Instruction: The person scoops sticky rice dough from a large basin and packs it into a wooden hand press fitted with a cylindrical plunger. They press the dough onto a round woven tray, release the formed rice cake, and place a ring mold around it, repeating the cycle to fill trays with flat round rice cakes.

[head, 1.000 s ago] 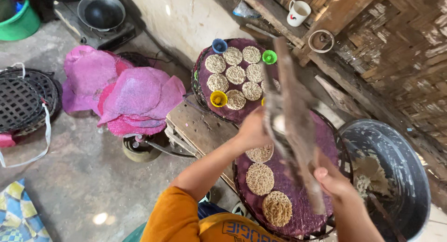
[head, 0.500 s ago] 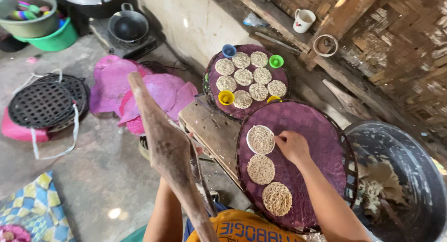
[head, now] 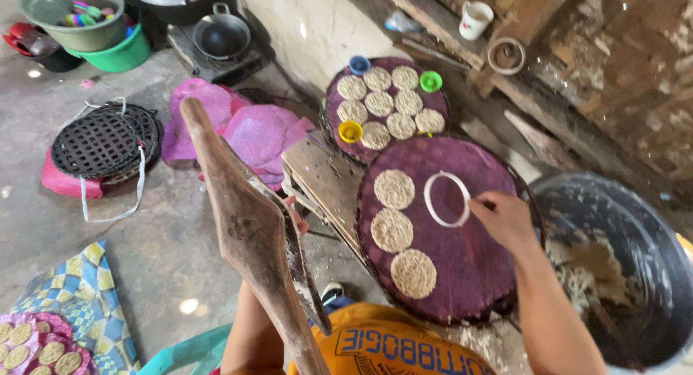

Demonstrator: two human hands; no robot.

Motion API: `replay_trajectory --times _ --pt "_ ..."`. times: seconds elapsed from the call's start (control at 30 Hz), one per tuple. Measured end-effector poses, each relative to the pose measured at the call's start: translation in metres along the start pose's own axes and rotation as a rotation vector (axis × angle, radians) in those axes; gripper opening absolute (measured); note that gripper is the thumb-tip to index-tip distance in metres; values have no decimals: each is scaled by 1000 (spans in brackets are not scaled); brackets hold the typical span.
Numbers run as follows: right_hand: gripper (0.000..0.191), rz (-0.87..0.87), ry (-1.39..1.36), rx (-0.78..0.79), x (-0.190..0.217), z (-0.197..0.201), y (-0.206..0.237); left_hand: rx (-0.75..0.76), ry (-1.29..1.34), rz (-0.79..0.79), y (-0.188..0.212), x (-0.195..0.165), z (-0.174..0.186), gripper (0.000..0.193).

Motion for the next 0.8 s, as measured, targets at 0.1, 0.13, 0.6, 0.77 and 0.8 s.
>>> replay_trajectory --times 0.1,0.13,0.6,0.77,0.8 --pt "34 -35 145 182 -40 -8 52 21 12 7 11 7 -16 42" --pt "33 -17 158 208 -46 -11 69 29 20 9 14 10 -22 42" --pt "31 -74 148 348 -36 -33 119 201 10 33 19 45 -102 38" --pt "46 -87 105 218 -25 9 132 258 -273 -185 22 46 -121 37" --pt "53 -110 63 195 -25 17 140 278 -375 -266 23 47 -129 37"
Point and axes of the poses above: each hand's wrist, its own y-axis away from the middle knuckle, its own z-axis out of the back of the hand, x = y × z, the point moved 8 cm from there along -y, towards the middle knuckle, and after that the axes turned 15 degrees about y, right-handed, at the moved point
